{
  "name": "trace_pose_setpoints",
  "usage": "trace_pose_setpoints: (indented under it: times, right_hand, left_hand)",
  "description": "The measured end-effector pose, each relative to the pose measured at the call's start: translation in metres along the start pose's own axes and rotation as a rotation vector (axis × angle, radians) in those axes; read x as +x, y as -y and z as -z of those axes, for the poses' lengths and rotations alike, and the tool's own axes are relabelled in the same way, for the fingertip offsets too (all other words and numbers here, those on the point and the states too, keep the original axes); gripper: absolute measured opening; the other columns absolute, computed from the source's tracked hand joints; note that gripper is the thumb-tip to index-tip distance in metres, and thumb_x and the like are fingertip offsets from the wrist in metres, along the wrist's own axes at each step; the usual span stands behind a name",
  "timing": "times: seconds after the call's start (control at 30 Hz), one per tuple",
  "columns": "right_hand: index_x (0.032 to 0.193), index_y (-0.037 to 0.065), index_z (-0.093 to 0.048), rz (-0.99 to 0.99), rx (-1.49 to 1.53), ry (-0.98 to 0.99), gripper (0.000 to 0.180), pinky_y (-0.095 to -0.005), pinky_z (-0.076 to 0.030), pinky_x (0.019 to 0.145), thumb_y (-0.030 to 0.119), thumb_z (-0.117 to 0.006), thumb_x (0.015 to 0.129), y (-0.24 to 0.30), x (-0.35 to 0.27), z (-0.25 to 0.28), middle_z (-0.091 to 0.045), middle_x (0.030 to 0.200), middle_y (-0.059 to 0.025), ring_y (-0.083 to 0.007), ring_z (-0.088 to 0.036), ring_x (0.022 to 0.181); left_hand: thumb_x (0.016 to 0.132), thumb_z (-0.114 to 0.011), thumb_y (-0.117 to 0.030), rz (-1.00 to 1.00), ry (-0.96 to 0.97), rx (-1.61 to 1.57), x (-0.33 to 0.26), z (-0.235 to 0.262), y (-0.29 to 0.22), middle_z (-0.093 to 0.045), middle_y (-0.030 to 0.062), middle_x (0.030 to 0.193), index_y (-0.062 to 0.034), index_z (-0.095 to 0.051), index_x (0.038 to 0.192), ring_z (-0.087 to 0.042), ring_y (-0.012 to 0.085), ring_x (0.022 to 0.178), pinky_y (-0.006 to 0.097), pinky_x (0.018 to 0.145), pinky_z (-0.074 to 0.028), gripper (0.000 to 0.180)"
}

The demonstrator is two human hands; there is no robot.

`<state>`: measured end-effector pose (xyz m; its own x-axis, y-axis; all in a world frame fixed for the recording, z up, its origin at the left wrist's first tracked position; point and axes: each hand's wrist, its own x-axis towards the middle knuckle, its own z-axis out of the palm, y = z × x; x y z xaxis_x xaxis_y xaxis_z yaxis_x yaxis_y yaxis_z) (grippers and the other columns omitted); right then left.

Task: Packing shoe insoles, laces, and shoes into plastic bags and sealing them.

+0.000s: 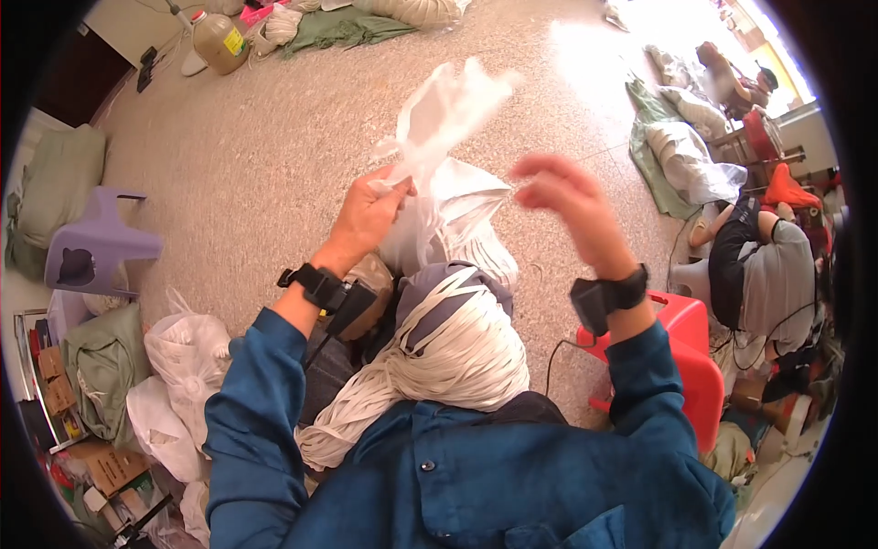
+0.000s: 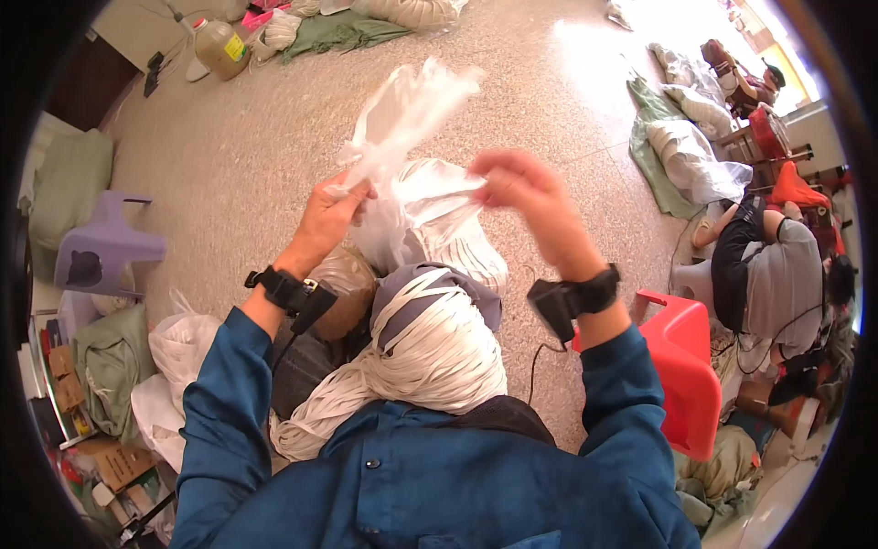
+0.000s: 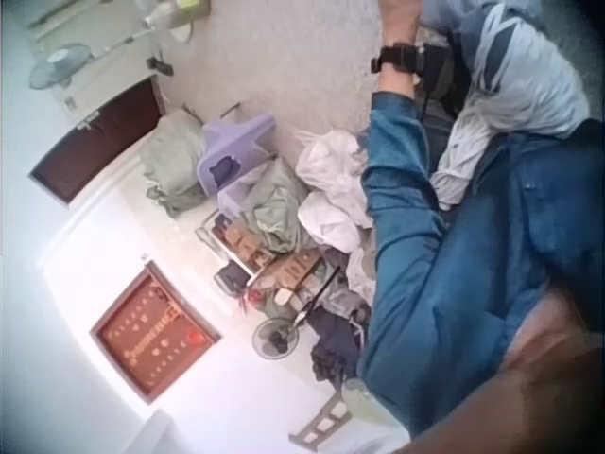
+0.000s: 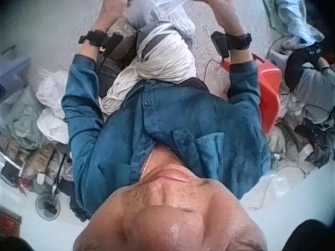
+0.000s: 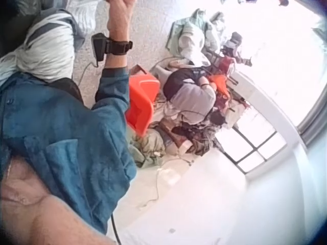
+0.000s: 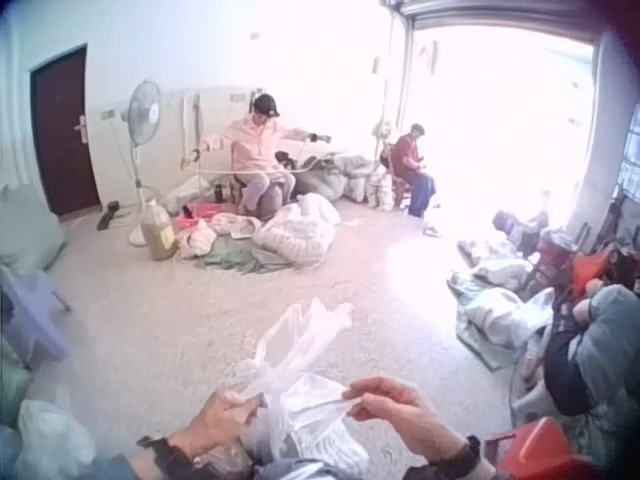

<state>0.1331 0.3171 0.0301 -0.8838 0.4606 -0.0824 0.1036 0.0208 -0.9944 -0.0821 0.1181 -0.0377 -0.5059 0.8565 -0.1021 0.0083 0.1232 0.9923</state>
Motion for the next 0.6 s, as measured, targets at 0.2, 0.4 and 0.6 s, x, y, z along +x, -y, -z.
trace_pose_setpoints:
  times: [0.2,0.4,0.6]
  right_hand:
    - [0.124,0.001,-0.06,-0.186,-0.17,0.08,0.037,-0.0294,-0.049,0.09,0.018,-0.065,0.091,-0.121,0.009,-0.058,-0.063,0.119,-0.0064,-0.0154,-0.058,0.109]
    - [0.096,-0.002,-0.07,-0.201,-0.243,0.367,0.035,-0.0298,-0.049,0.071,0.032,-0.066,0.088,-0.093,0.036,-0.088,-0.068,0.085,-0.0082,-0.0136,-0.06,0.079]
    - [0.083,0.005,-0.066,-0.147,0.131,-0.106,0.033,-0.0302,-0.05,0.071,0.028,-0.05,0.101,-0.129,-0.016,-0.021,-0.067,0.078,-0.0054,-0.0119,-0.061,0.073]
  left_hand:
    - [0.1,-0.056,-0.027,0.001,-0.012,-0.078,-0.014,-0.004,-0.04,-0.056,-0.0034,0.073,-0.0045,-0.066,0.086,-0.05,0.0067,0.067,0.024,0.062,-0.044,0.028]
    - [0.099,-0.056,-0.035,0.019,-0.043,0.137,-0.013,0.022,-0.047,-0.063,-0.0006,0.082,-0.0064,-0.068,0.086,-0.056,0.0094,0.075,0.027,0.071,-0.047,0.033]
    - [0.101,-0.051,-0.038,0.261,-0.094,-0.041,0.002,0.081,-0.056,-0.065,0.0015,0.086,-0.0103,-0.063,0.085,-0.063,0.0137,0.079,0.03,0.078,-0.052,0.034]
